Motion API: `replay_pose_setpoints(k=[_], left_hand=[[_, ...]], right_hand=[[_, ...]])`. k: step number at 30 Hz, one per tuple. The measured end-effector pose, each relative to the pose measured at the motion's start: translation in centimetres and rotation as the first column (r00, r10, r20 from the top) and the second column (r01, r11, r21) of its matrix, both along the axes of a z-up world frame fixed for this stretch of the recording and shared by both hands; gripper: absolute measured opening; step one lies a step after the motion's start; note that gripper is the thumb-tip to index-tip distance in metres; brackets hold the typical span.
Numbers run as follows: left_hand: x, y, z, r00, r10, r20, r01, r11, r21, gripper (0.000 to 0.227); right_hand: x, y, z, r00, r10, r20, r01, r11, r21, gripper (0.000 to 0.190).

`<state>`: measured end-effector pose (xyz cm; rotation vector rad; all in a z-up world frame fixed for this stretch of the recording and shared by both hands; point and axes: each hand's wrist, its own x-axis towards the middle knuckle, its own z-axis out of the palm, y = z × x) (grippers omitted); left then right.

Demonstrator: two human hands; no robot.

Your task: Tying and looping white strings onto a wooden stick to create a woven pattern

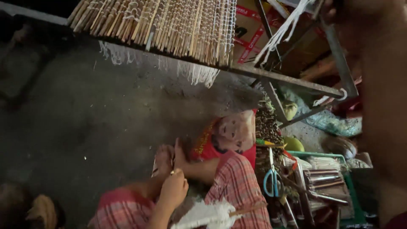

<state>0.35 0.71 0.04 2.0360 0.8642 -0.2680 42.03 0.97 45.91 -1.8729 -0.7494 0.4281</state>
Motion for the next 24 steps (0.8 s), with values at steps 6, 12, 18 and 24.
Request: replay_pose_setpoints(k=[6,12,18,24], left_hand=[[0.7,-0.6,-2.0,0.999,-0.036,0.018,0.035,0.997,0.076,0.01],[1.4,0.3,-0.4,0.987,-0.137,-0.088,0.131,0.989,-0.064,0.013],[1.0,-0.8,-3.3,0.99,-0.095,-0.106,0.094,0.995,-0.015,0.019],[1.0,-1.5,-5.8,0.997,-0.072,-0.041,0.074,0.995,0.063,0.015]], right_hand=[[3.6,4.8,-7.5,0.999,0.033,-0.019,-0.036,0.979,-0.199,0.017],[0.7,7.1,-13.4,0.987,-0.017,-0.157,-0.038,0.94,-0.34,0.019],[2.1,9.8,-18.0,0.988,0.093,-0.12,-0.135,0.9,-0.414,0.034],[1.6,11.8,-18.6,0.987,0.089,-0.134,-0.142,0.869,-0.474,0.029]])
